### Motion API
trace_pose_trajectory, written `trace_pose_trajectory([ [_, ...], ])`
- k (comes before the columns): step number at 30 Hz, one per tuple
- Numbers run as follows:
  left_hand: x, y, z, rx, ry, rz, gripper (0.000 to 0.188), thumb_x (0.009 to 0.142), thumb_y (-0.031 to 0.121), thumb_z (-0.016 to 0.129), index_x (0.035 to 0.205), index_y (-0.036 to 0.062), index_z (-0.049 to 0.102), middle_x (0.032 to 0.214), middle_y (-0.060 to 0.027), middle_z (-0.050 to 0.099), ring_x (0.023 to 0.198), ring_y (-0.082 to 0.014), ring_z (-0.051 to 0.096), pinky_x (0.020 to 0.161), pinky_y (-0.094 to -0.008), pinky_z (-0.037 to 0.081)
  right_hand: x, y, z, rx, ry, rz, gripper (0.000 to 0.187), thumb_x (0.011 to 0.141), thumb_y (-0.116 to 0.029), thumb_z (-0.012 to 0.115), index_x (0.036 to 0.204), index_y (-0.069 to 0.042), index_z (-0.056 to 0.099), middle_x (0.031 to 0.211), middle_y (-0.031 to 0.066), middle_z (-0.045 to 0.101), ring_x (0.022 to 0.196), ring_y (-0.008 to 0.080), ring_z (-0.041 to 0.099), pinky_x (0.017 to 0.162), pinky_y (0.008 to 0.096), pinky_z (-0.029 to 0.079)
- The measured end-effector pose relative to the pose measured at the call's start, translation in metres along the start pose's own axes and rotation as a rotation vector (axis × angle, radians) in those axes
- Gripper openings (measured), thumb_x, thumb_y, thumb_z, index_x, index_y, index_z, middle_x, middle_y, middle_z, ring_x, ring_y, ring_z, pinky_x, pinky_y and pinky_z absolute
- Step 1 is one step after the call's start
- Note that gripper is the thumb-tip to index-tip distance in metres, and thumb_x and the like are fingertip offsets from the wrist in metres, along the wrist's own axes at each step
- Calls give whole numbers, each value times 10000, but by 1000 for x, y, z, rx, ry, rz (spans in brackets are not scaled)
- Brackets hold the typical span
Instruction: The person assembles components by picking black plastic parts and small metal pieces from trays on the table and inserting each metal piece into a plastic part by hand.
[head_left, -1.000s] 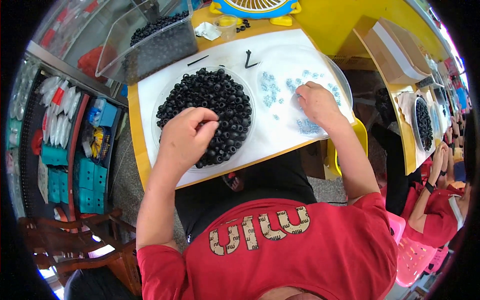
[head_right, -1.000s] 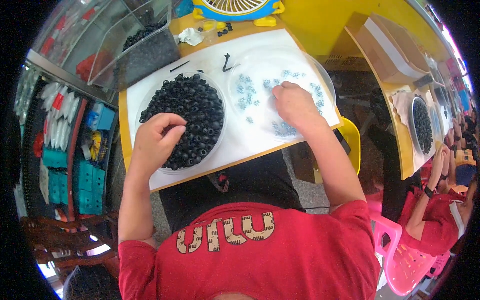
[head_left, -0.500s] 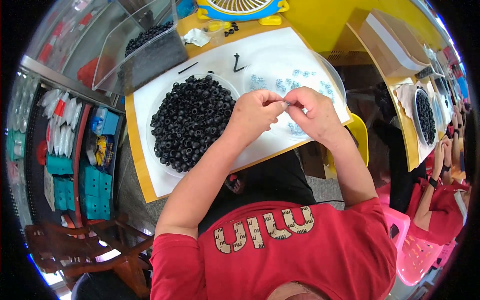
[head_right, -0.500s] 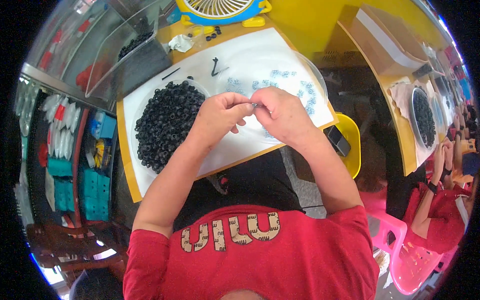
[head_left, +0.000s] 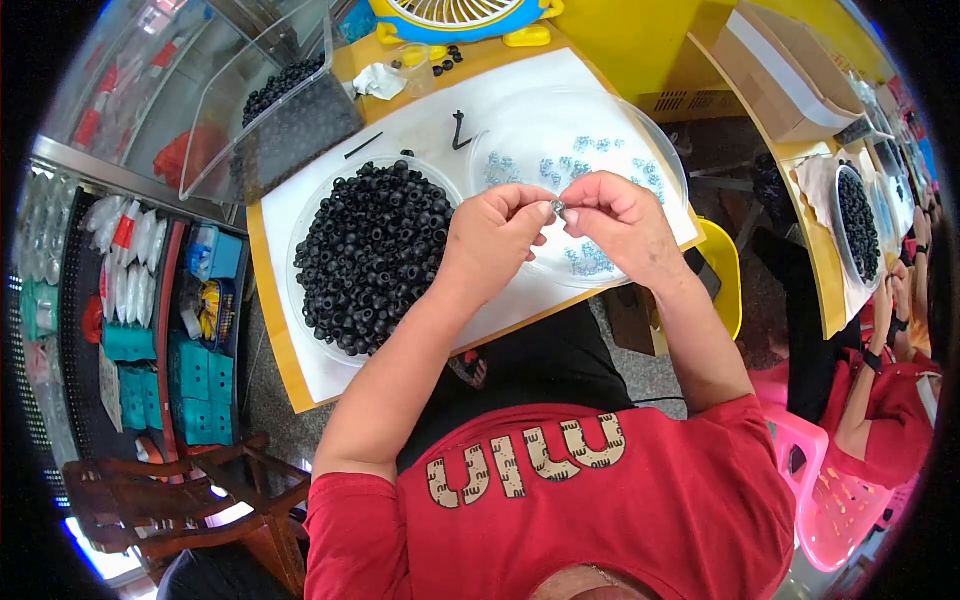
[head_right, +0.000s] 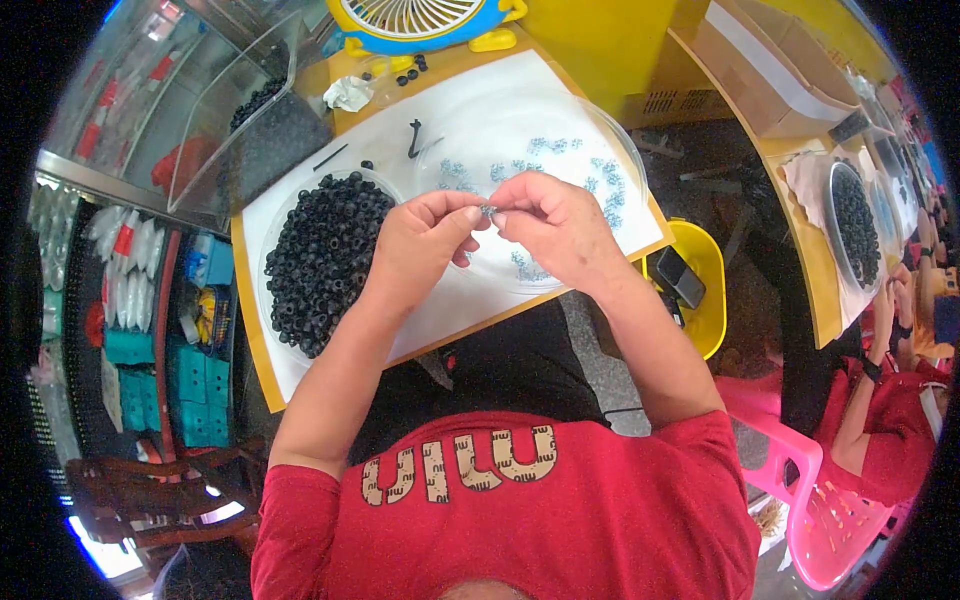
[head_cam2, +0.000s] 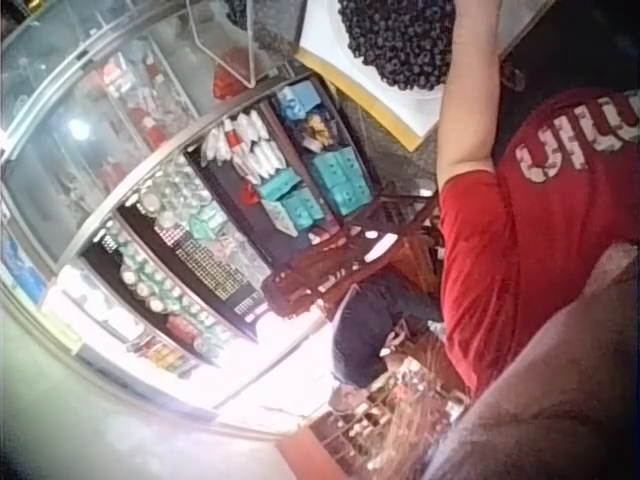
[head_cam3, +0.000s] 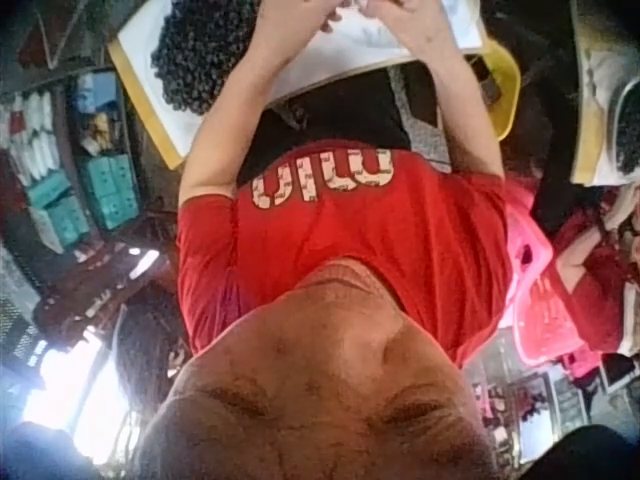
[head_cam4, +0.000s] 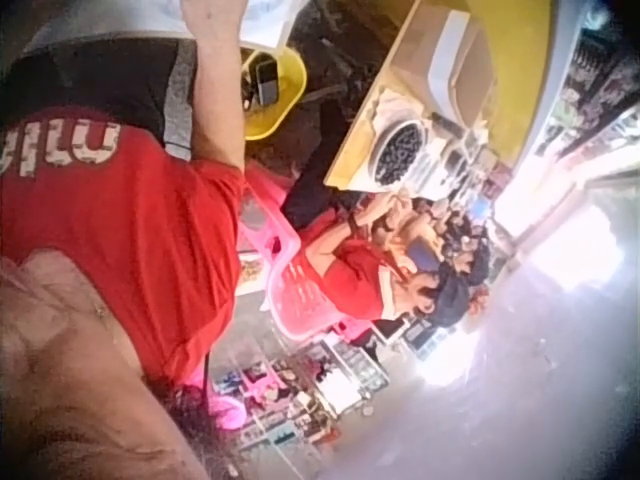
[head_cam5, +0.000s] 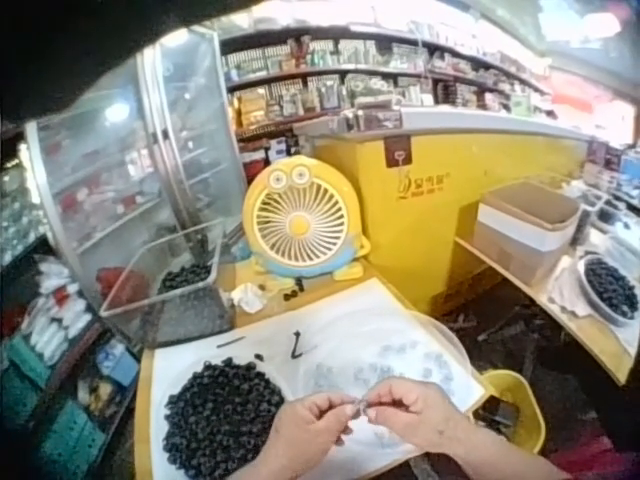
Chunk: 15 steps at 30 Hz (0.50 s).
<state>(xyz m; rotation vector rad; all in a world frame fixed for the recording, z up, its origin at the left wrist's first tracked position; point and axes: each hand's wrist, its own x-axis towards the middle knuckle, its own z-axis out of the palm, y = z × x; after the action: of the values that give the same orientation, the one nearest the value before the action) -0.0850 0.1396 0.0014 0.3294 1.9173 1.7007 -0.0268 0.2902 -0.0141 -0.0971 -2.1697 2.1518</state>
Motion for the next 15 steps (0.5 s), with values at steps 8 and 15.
trace_pose_trajectory([
  [8,-1,-11,0,257,89,224,172,803,175,544,898,44,602,707,6,578,601,-56,516,529,-185,429,1,-1,0,124,34,49,159,756,-57,560,898,4,525,789,37,572,667,90,543,621,211,433],
  [15,2,-18,2,397,167,390,156,805,165,545,883,44,603,703,10,564,596,-53,499,517,-186,424,-1,8,6,157,21,-48,127,757,-30,550,878,-4,519,771,33,566,694,97,547,629,224,440],
])
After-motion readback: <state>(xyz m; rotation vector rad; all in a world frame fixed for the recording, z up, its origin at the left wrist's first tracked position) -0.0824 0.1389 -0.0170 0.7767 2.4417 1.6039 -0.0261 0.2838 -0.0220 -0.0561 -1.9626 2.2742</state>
